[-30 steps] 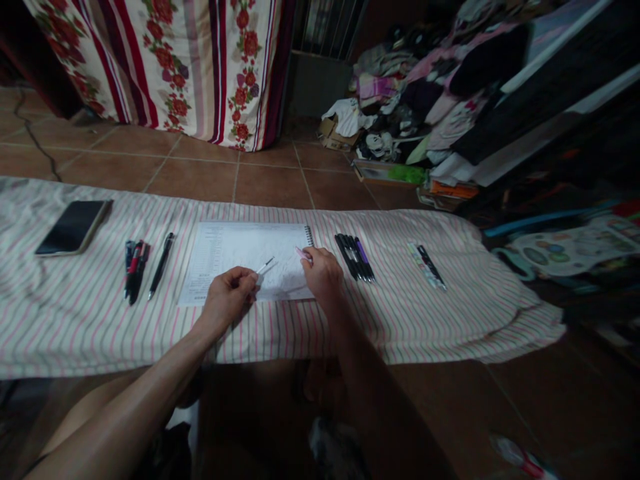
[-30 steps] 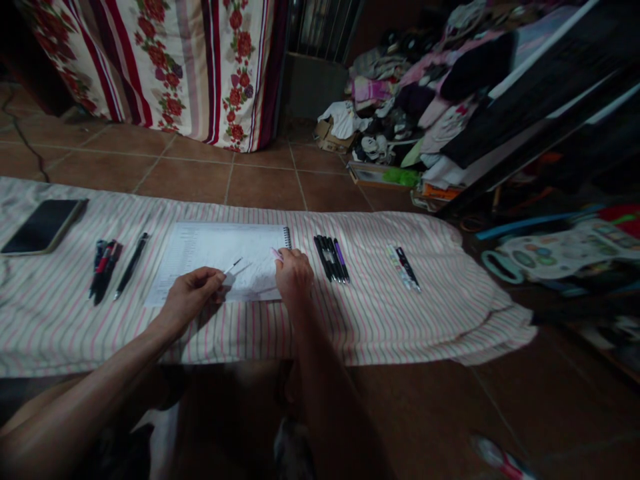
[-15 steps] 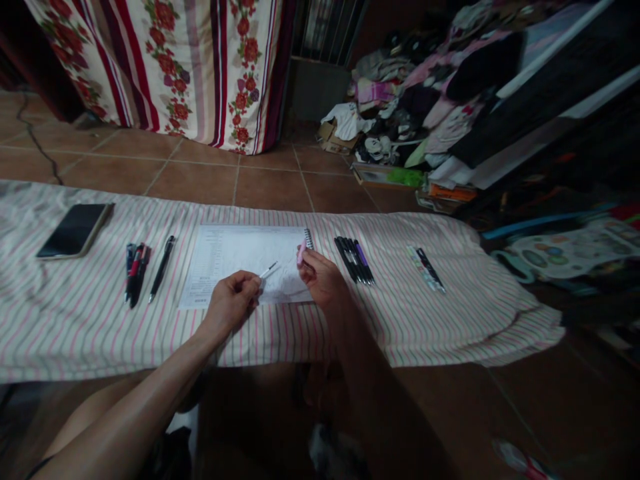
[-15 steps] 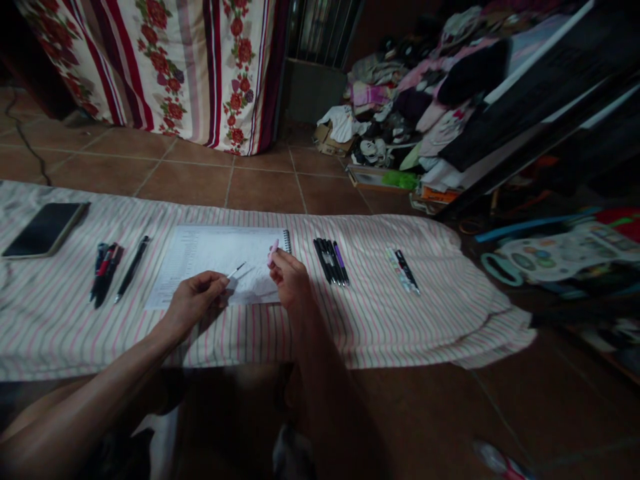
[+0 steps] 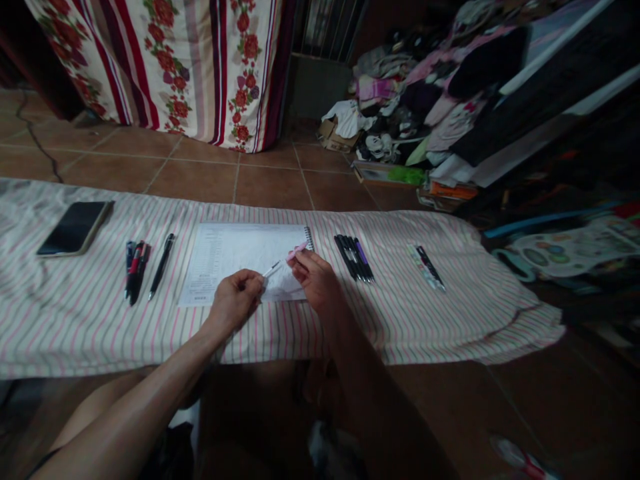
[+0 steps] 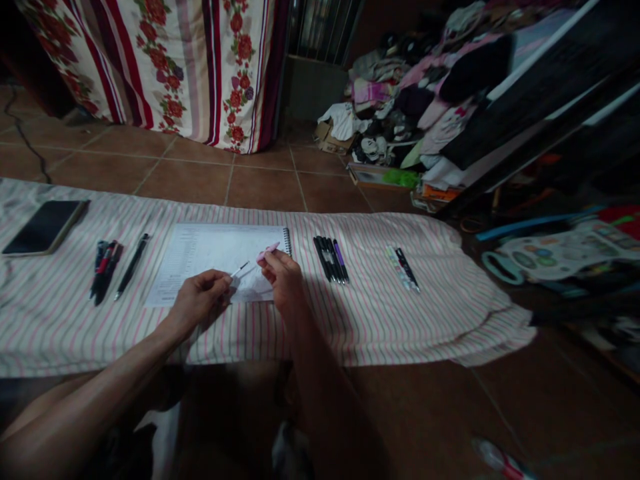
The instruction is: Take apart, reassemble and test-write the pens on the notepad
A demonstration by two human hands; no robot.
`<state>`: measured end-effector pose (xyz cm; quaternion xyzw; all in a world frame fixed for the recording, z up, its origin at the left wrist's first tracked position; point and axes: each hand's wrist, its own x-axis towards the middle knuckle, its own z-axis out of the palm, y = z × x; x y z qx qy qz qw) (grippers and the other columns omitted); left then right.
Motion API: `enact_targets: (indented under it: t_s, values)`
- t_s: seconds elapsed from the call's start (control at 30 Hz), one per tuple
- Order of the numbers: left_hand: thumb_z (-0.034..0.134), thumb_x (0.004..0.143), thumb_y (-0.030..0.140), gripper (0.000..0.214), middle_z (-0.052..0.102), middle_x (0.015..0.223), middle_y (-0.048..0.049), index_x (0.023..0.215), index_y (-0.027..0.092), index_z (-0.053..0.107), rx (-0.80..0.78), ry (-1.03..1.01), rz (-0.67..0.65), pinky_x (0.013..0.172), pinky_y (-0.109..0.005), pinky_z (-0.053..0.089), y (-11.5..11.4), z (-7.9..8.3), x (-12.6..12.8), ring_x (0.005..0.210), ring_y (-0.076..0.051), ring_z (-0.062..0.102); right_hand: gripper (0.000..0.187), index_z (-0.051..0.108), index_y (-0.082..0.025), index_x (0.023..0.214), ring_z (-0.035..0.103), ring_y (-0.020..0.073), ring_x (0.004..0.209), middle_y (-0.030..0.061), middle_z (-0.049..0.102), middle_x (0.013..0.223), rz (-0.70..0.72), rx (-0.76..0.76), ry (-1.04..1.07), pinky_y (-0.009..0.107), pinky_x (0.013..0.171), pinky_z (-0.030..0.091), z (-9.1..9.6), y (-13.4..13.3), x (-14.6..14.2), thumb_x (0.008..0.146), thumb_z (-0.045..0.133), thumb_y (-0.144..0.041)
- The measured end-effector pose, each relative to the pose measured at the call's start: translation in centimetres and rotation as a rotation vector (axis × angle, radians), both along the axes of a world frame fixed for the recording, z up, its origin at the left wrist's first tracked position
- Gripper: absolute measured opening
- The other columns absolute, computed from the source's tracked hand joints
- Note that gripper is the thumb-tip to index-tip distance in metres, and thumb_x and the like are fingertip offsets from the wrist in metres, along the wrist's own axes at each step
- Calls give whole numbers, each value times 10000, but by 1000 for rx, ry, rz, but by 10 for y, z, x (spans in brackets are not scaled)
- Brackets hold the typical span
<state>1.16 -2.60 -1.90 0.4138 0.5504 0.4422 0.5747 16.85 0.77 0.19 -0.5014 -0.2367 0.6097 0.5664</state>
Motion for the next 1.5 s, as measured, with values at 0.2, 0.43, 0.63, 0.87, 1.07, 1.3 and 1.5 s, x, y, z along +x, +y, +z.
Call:
enact_targets:
  t_s: [0.2,0.43,0.63,0.87,1.07,1.3,1.5]
  values:
    - [692,653,419,271,541,492,40,705,169,603,13,-3,4,421,-211,328,1,-2,0,401,-80,440,194,617,-192,795,631,100,759,6,648,843,-7,2,22,145,532,455,0,-1,-1,645,712,-272]
    - [672,672,404,245,529,481,42,703,170,606,33,6,-2,436,-218,340,2,-4,0,417,-86,445,180,632,-177,796,630,84,751,7,656,844,16,5,45,130,548,458,-1,-2,-4,657,711,-258]
    - [658,690,412,241,509,469,54,713,178,602,10,-2,-5,402,-211,312,1,-5,-1,379,-77,417,168,643,-185,821,632,87,751,11,668,868,35,12,50,132,535,457,-2,-3,-6,678,695,-257]
    - [644,704,432,258,522,479,46,734,177,617,40,29,-9,402,-214,315,3,-13,-3,387,-85,435,175,649,-186,822,635,87,753,9,674,858,50,23,23,132,543,458,-2,-4,-6,677,701,-271]
    - [643,711,411,234,516,478,49,718,181,599,39,8,-25,407,-214,310,3,-9,-2,394,-84,431,165,647,-186,812,629,78,714,9,678,848,42,29,14,127,522,456,-2,-3,-5,672,698,-258]
    - [628,731,394,217,517,487,42,740,178,608,29,54,-24,415,-216,317,1,-6,-3,404,-84,435,147,655,-180,797,619,69,706,8,684,832,38,18,33,116,522,454,-3,-2,-6,669,701,-236]
    - [627,724,401,224,515,491,45,731,178,603,22,47,-26,416,-215,321,1,-7,-3,400,-82,433,133,661,-175,787,615,64,691,6,682,813,29,16,47,109,528,457,-2,-2,-5,669,701,-219]
